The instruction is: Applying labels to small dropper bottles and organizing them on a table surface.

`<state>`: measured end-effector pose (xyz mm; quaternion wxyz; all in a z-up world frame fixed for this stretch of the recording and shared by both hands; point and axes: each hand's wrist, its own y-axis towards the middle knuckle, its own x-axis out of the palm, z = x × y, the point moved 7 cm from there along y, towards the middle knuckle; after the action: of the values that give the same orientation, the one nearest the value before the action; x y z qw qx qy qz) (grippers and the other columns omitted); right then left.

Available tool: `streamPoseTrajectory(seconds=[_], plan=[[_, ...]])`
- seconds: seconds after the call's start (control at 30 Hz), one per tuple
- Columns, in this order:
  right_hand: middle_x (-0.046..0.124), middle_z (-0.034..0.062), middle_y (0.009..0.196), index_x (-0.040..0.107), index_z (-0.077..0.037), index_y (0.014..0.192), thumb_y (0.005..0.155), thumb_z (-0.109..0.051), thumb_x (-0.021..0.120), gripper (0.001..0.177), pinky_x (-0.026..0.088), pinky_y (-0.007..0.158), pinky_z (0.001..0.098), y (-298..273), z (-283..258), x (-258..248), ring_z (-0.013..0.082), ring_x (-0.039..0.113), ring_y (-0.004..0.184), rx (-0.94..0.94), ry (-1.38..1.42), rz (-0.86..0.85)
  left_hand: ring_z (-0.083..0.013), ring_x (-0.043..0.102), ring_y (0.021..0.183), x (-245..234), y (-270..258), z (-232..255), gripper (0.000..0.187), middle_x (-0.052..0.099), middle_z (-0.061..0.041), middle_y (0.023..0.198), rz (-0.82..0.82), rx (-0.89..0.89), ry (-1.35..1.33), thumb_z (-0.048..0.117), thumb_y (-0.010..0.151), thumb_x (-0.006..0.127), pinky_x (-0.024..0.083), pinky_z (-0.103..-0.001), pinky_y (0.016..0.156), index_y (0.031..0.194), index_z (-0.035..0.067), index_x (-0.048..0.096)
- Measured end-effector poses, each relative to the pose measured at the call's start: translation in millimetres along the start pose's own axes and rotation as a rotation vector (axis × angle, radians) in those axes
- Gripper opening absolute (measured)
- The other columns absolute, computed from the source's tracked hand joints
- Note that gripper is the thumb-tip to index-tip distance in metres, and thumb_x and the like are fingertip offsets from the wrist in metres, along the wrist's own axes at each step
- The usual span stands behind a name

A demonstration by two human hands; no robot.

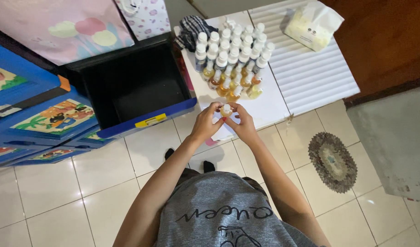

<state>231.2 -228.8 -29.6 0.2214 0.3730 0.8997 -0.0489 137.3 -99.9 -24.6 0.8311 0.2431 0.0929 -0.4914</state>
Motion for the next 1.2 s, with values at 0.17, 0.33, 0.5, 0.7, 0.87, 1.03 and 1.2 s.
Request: streamPoseTrajectory(seconds=[0.17, 0.33, 0.5, 0.7, 0.87, 1.03, 1.2], plan=[[0.066, 0.0074, 0.123, 0.061, -0.007, 0.133, 0.088, -0.013, 0.078, 0.049, 0.056, 0.090, 0.0339, -13, 7, -20, 0.0204, 0.068, 0.108, 0.031, 0.010, 0.044, -0.0315, 0.071, 0.106, 22, 1, 12, 0.046, 0.073, -0.013, 0.115, -0.026, -0.015, -0.012, 0.010, 0.085, 0.077, 0.057, -0.043, 0.089, 0.125, 0.008, 0.054], [0.064, 0.0094, 0.125, 0.063, -0.005, 0.130, 0.089, -0.009, 0.077, 0.044, 0.058, 0.089, 0.0327, -19, 20, -33, 0.0217, 0.072, 0.108, 0.036, 0.005, 0.079, -0.0320, 0.071, 0.109, 44, -1, 11, 0.042, 0.072, -0.013, 0.117, -0.027, -0.024, -0.033, 0.007, 0.088, 0.075, 0.057, -0.043, 0.090, 0.125, 0.008, 0.055], [0.065, 0.0111, 0.123, 0.064, -0.004, 0.130, 0.089, -0.007, 0.073, 0.042, 0.059, 0.083, 0.0336, -19, 37, -45, 0.0227, 0.071, 0.108, 0.022, -0.039, 0.130, -0.0320, 0.070, 0.110, 63, -4, 1, 0.048, 0.069, -0.015, 0.120, -0.047, -0.035, -0.040, 0.005, 0.086, 0.072, 0.056, -0.043, 0.090, 0.130, 0.008, 0.052], [0.067, 0.0117, 0.114, 0.064, -0.002, 0.126, 0.091, -0.012, 0.076, 0.038, 0.061, 0.076, 0.0329, -12, 50, -51, 0.0230, 0.071, 0.098, 0.051, -0.099, 0.218, -0.0319, 0.070, 0.108, 74, -6, 2, 0.048, 0.068, -0.015, 0.122, -0.123, -0.093, -0.053, 0.004, 0.086, 0.070, 0.058, -0.040, 0.086, 0.130, 0.008, 0.051], [0.068, 0.0106, 0.112, 0.059, -0.002, 0.125, 0.091, -0.010, 0.075, 0.039, 0.061, 0.070, 0.0317, -2, 54, -51, 0.0218, 0.071, 0.094, 0.040, -0.107, 0.278, -0.0352, 0.068, 0.111, 88, -3, -8, 0.050, 0.068, -0.016, 0.121, -0.151, -0.066, 0.030, 0.004, 0.086, 0.070, 0.055, -0.046, 0.090, 0.133, 0.008, 0.052], [0.067, 0.0101, 0.110, 0.050, -0.002, 0.113, 0.090, -0.007, 0.075, 0.034, 0.060, 0.067, 0.0316, 1, 52, -55, 0.0204, 0.072, 0.092, 0.097, -0.015, 0.332, -0.0381, 0.063, 0.119, 96, 0, -11, 0.055, 0.066, -0.018, 0.127, -0.135, 0.021, 0.091, -0.001, 0.085, 0.062, 0.049, -0.051, 0.097, 0.138, 0.006, 0.048], [0.067, 0.0117, 0.108, 0.054, -0.003, 0.114, 0.095, -0.003, 0.068, 0.024, 0.060, 0.071, 0.0323, 1, 61, -54, 0.0214, 0.072, 0.101, 0.105, -0.032, 0.332, -0.0381, 0.061, 0.120, 102, 7, -7, 0.067, 0.063, -0.020, 0.132, -0.144, 0.051, 0.119, -0.001, 0.083, 0.060, 0.048, -0.051, 0.101, 0.147, 0.006, 0.043]])
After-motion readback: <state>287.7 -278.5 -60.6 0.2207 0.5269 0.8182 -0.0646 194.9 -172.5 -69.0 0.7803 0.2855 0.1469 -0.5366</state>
